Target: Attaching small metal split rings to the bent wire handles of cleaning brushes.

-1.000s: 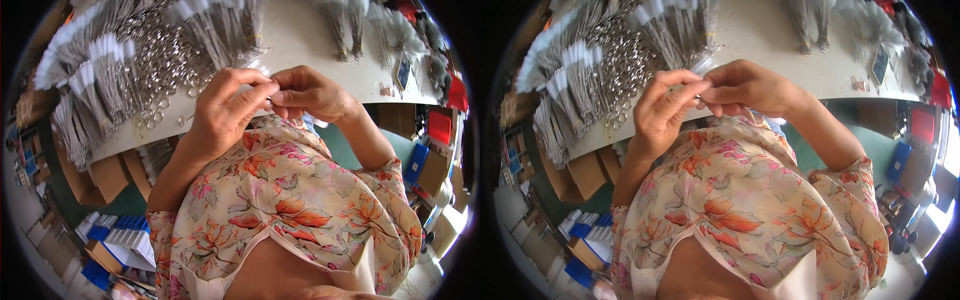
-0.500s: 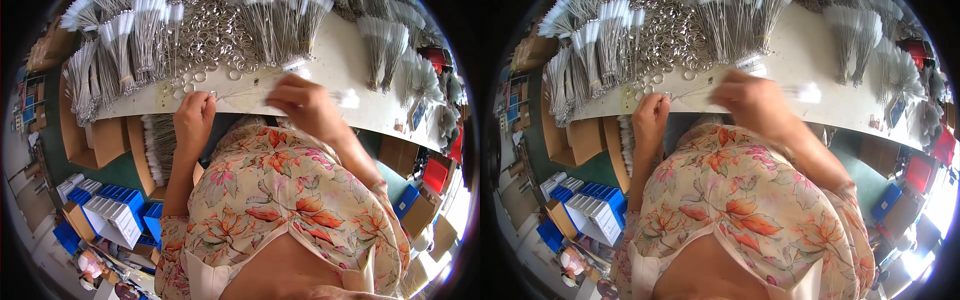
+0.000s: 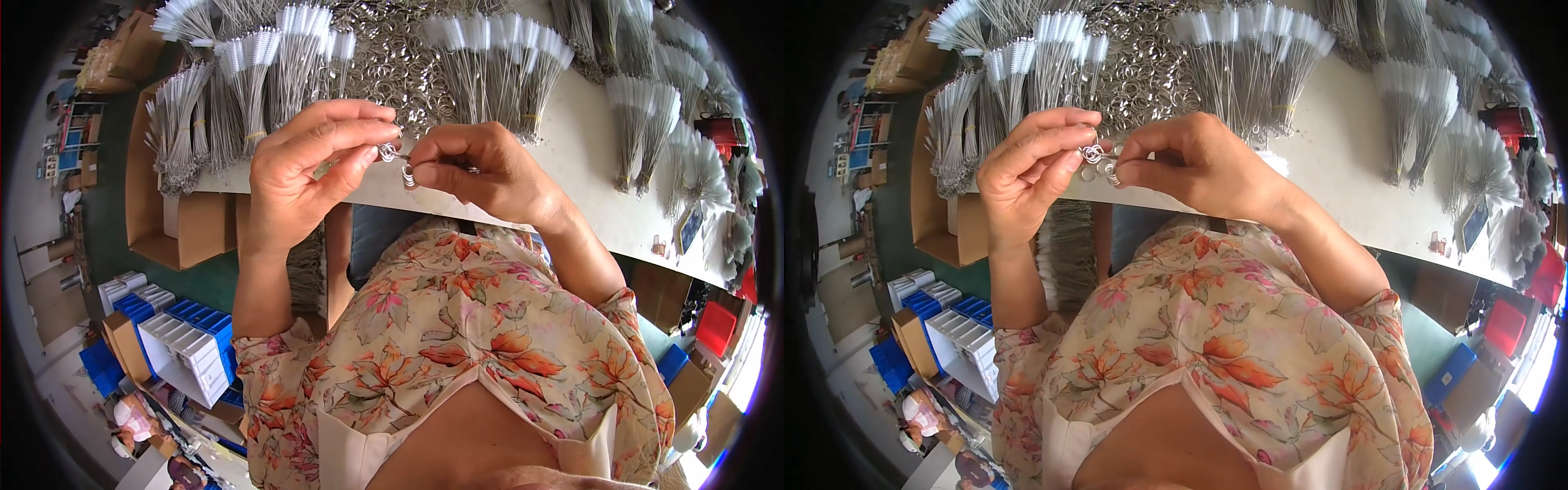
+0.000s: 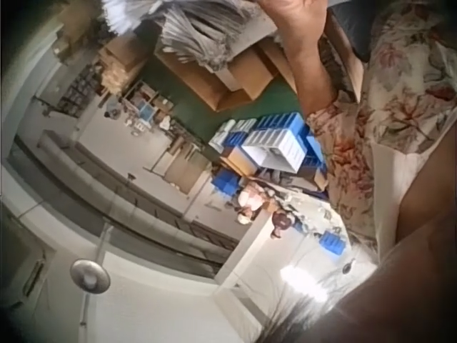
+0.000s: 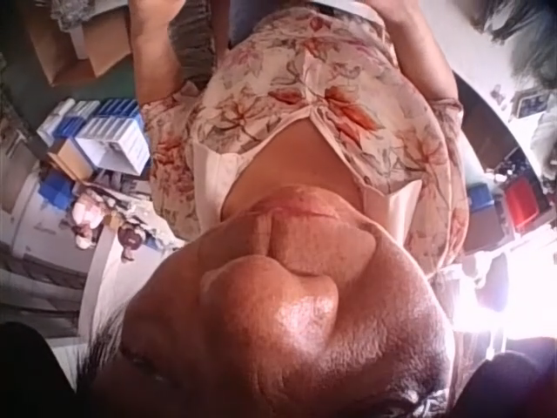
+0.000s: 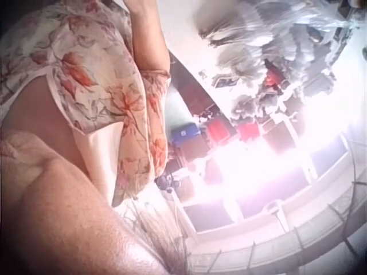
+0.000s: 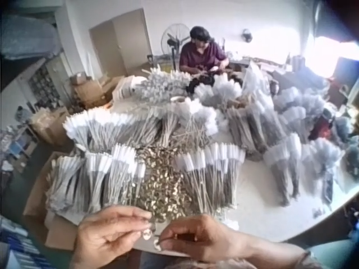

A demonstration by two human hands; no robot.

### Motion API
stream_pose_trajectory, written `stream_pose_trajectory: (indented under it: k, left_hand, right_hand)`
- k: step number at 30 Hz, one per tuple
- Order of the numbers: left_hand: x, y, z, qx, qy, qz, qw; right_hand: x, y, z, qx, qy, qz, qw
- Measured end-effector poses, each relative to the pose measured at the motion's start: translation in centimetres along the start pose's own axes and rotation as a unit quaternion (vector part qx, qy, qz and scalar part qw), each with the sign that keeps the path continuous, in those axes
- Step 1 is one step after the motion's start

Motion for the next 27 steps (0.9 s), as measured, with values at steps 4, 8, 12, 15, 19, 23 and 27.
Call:
stream_pose_trajectory:
  k: [4,8,12,15,19,23,27]
  left_hand:
    - [0.4,-0.4,0.0,-0.08,-0.051,-0.022,0.995]
    - [0.6,-2.0,1.4,-0.03,-0.13,-0.028,0.991]
    - [1.4,-4.5,2.5,0.087,-0.144,-0.094,0.981]
    - [1.6,-5.1,3.3,0.126,-0.15,-0.093,0.976]
    - [2.1,-4.6,4.0,0.104,-0.08,-0.04,0.991]
    - [3.3,-4.9,4.4,0.122,-0.053,-0.021,0.991]
    - [3.7,-6.1,4.0,0.237,0.05,-0.07,0.968]
  right_hand:
    - [0.6,-0.7,-0.4,0.061,0.034,-0.019,0.997]
    - [0.6,3.1,1.3,0.136,-0.024,0.073,0.988]
    - [1.1,6.0,0.8,0.149,-0.062,0.085,0.983]
    - [1.6,6.7,0.8,0.143,-0.053,0.099,0.983]
    - [2.2,7.1,0.3,0.069,-0.024,0.098,0.992]
    - [1.7,8.0,0.8,0.013,-0.068,0.147,0.987]
    - [2.1,8.3,0.3,0.019,-0.047,0.139,0.989]
Point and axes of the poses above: each hand's wrist, its own x-axis towards the middle knuckle, its own z-axis out of the back of the hand, y = z × x, the point moved 9 cm from there along x, towards the middle knuckle, and after that the axes turned 11 degrees about -z, right-handed, at the moved point
